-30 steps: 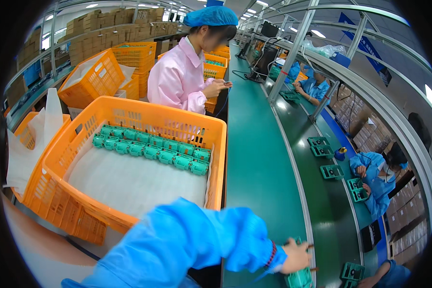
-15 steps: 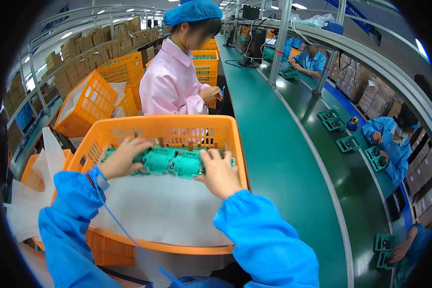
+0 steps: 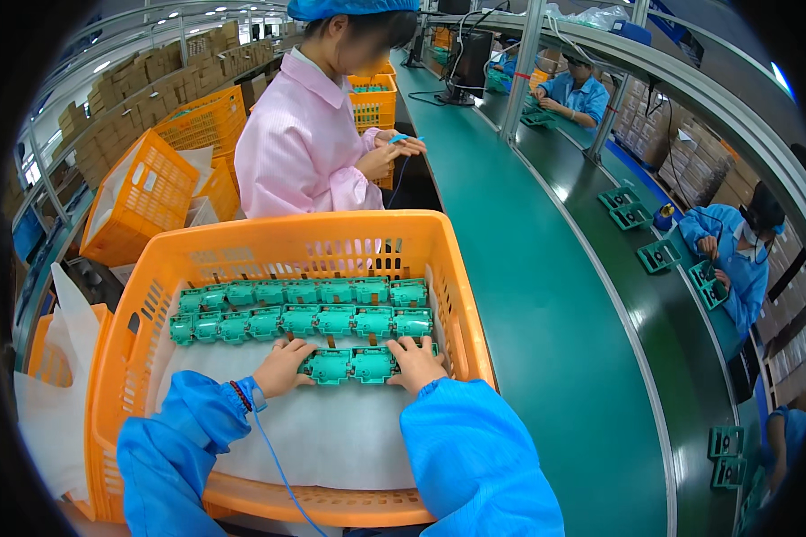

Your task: The person assembles green electronic housing components by hand on a factory assembly line.

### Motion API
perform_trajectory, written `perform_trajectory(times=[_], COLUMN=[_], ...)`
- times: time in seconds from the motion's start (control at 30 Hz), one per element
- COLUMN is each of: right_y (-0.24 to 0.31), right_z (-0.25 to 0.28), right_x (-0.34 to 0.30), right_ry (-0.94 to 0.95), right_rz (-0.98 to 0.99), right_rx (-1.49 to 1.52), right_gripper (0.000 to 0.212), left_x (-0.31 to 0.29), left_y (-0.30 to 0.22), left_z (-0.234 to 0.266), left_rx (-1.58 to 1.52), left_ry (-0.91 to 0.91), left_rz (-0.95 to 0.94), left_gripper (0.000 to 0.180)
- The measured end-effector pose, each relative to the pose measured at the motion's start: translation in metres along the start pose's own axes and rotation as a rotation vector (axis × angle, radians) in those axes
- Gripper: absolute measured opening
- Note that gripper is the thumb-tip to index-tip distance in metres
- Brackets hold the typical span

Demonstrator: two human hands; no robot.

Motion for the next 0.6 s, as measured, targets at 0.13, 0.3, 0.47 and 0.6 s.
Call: perform_trajectory(times=[0.13,0.3,0.47,0.6], right_y=[-0.009,-0.017,-0.008,0.0], right_z=[-0.008,-0.021,-0.03,-0.029], right_x=[0.005,0.012,0.013,-0.002], right_ry=[-0.071,-0.092,-0.139,-0.35], right_rz=[-0.017,-0.031,0.004,-0.038], right_rx=[0.026,0.051,-0.162,-0.311], right_gripper=[0.065,0.065,0.057,0.039], left_x=[0.009,0.012,0.016,0.01], left_y=[-0.005,-0.006,0.003,-0.017], left_z=[-0.002,-0.008,-0.021,0.001], left_rx=[0.028,0.035,0.059,0.178], left_ry=[-0.052,-0.026,-0.025,0.012], left_rz=[-0.008,0.018,0.032,0.067], left_gripper=[0.061,0.063,0.066,0.066])
Point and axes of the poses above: each hand's wrist, its own x-axis towards the middle knuckle, its own z-axis out of the back of the hand, y = z × x, the point moved 1 cm from there along x, towards the middle knuckle, and after that the axes turned 6 degrees about x, right-handed, at the moved point
